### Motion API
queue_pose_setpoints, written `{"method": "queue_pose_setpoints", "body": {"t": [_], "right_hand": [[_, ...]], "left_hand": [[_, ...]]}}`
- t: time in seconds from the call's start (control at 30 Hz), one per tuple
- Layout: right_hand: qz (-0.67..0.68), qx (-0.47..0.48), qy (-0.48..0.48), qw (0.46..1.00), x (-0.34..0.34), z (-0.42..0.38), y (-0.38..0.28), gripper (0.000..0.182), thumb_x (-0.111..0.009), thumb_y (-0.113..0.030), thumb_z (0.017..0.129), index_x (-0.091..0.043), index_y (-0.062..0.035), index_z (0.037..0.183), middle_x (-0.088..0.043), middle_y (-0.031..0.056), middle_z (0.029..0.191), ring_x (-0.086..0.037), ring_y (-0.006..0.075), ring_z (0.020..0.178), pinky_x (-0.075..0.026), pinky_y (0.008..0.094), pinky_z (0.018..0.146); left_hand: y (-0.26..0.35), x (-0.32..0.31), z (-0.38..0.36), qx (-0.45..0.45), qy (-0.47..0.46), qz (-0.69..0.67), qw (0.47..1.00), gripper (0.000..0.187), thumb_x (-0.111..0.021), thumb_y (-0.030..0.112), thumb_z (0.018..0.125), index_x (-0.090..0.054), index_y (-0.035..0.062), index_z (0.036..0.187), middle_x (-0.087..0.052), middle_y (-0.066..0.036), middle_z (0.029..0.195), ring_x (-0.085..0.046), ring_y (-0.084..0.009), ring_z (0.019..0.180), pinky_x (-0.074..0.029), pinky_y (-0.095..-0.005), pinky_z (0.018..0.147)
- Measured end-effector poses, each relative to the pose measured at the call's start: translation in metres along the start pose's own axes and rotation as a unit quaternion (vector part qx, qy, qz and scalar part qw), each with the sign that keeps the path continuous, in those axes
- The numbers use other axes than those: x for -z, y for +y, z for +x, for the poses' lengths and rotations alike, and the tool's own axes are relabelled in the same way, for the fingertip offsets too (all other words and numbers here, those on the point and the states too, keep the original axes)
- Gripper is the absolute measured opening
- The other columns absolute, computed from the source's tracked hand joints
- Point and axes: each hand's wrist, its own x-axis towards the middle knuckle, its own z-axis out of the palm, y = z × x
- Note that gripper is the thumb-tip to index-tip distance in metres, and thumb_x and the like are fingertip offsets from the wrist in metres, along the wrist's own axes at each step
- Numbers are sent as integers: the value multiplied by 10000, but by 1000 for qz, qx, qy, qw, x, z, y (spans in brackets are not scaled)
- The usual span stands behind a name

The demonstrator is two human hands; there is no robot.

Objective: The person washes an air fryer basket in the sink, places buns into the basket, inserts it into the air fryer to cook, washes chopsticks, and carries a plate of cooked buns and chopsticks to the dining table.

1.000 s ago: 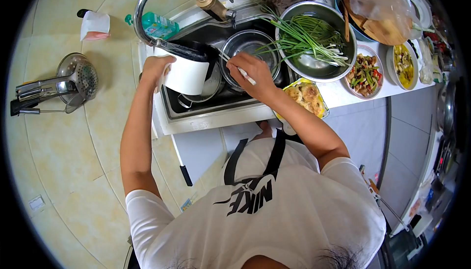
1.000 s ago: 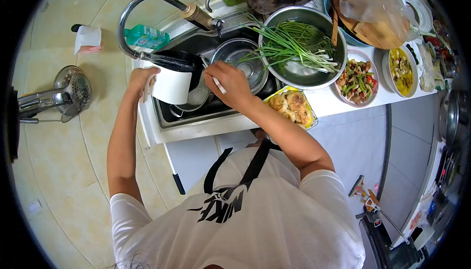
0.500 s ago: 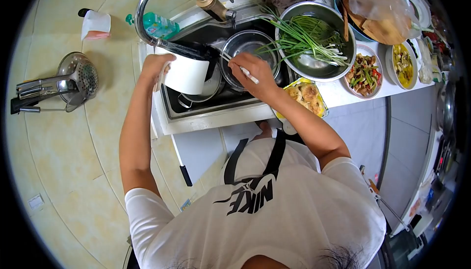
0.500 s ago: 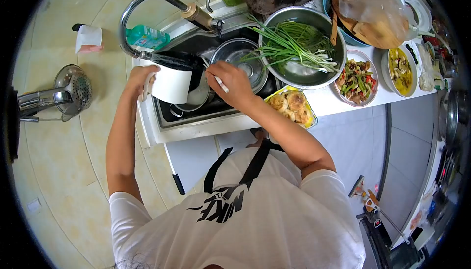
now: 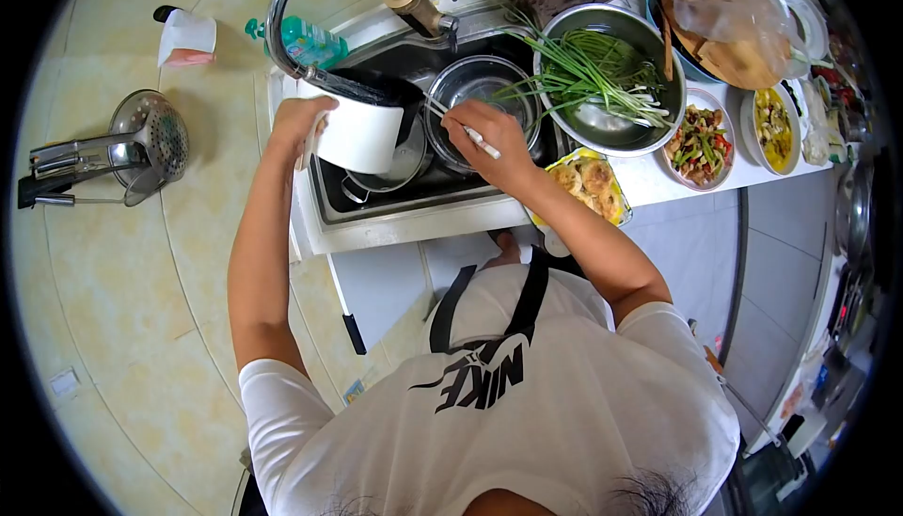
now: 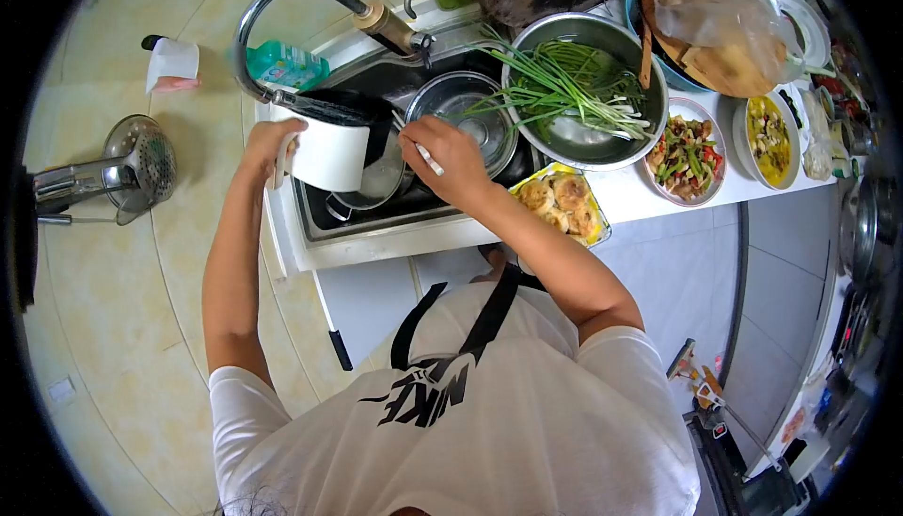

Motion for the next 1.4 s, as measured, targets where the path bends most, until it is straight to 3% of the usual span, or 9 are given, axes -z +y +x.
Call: {"method": "queue_pose_setpoints", "body": {"t": [0.1,0.37,0.7,0.83,1.23,1.4], "right_hand": [[7,-4,-7,1000,-3,0,-1,71,-612,-93,838,-632,-45,886,-624,110,838,-612,332,744,-486,404,620],[-5,8,-12,1000,-6,-3,-8,51,-615,-86,834,-630,-53,869,-624,111,826,-620,320,737,-485,403,619],[-3,-8,30,1000,-4,4,-17,45,-611,-67,829,-632,-33,849,-624,121,810,-614,329,716,-484,394,603],[-8,11,28,1000,-4,1,-18,51,-613,-70,831,-638,-33,857,-625,122,808,-615,326,708,-486,393,604],[-23,5,36,999,-3,3,-19,52,-624,-45,810,-640,-34,859,-629,130,812,-618,327,702,-488,391,591],[-14,-1,24,1000,3,0,-22,52,-619,-61,819,-642,-33,856,-627,134,809,-615,329,704,-486,391,604]], "left_hand": [[8,8,-3,-7,27,-10,1000,258,-757,225,666,-621,6,656,-573,-71,591,-509,-158,477,-384,-308,459],[-20,-7,6,12,-25,2,1000,260,-766,202,644,-625,-16,636,-577,-82,585,-516,-166,479,-392,-310,469],[-10,11,1,-6,-2,-76,997,261,-747,238,687,-629,5,690,-571,-56,594,-494,-141,470,-367,-294,448],[-23,-4,0,-5,-4,0,1000,283,-773,240,651,-633,-2,687,-578,-67,608,-510,-155,489,-388,-301,470],[-15,9,-9,-14,22,-65,998,290,-761,259,671,-606,14,650,-567,-64,584,-497,-153,464,-369,-300,449],[-32,-10,-18,13,4,-43,999,288,-778,205,655,-630,-41,674,-596,-92,629,-523,-170,507,-400,-297,489]]}}
